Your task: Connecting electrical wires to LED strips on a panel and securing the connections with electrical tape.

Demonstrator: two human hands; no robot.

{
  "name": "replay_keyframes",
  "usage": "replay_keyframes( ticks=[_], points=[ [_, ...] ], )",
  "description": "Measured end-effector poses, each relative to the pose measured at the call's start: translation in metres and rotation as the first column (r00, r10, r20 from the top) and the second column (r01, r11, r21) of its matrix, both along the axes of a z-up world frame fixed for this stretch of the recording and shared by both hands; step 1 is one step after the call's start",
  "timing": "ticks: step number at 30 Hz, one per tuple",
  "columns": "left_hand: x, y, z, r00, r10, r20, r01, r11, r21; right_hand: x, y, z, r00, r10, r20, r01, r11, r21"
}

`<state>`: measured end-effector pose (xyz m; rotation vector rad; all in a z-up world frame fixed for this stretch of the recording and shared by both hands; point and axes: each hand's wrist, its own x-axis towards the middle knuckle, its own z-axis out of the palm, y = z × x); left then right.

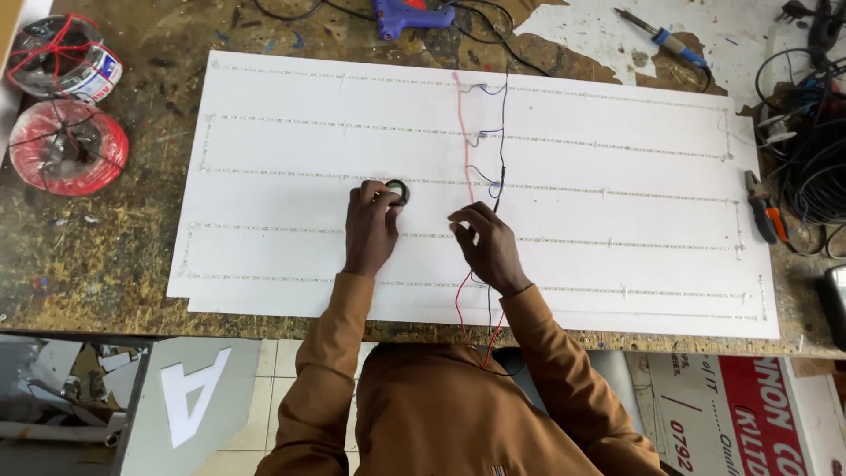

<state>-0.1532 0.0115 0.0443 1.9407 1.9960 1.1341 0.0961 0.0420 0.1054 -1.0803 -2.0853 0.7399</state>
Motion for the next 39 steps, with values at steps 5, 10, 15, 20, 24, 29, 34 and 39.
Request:
replay_keyframes(
  ticks=[5, 10, 15, 20, 24, 29, 34, 39],
  points=[
    [0.038, -0.023, 0.041, 0.963, -0.152, 0.224, 0.132, 0.986, 0.103, -0.02, -0.014, 0.011, 0.986, 0.01, -0.168, -0.012, 1.0, -0.007],
    [0.063, -0.037, 0.054, 0.961, -0.183, 0.208, 0.158, 0.978, 0.133, -0.011, -0.018, 0.004, 0.978, -0.019, -0.208, 0.061, 0.979, 0.196],
    [0.092, -0.053, 0.066, 0.975, -0.173, 0.138, 0.167, 0.984, 0.054, 0.014, -0.027, 0.0, 0.99, -0.047, -0.135, 0.096, 0.917, 0.387],
    [0.125, -0.067, 0.072, 0.978, -0.187, 0.093, 0.189, 0.982, -0.009, 0.041, -0.038, -0.016, 0.983, -0.129, -0.13, 0.176, 0.863, 0.473],
    [0.144, -0.079, 0.075, 0.955, -0.198, 0.222, 0.219, 0.973, -0.076, 0.068, -0.047, -0.018, 0.968, -0.095, -0.231, 0.147, 0.965, 0.219],
    [0.16, -0.096, 0.072, 0.908, -0.166, 0.386, 0.233, 0.963, -0.134, 0.095, -0.06, -0.011, 0.899, -0.113, -0.423, -0.071, 0.915, -0.397],
    [0.165, -0.104, 0.082, 0.916, -0.157, 0.369, 0.221, 0.966, -0.136, 0.1, -0.077, -0.002, 0.846, -0.052, -0.53, -0.142, 0.937, -0.318],
    [0.164, -0.098, 0.086, 0.889, -0.25, 0.384, 0.316, 0.941, -0.118, 0.088, -0.085, -0.008, 0.845, -0.181, -0.504, 0.067, 0.969, -0.237]
  ],
)
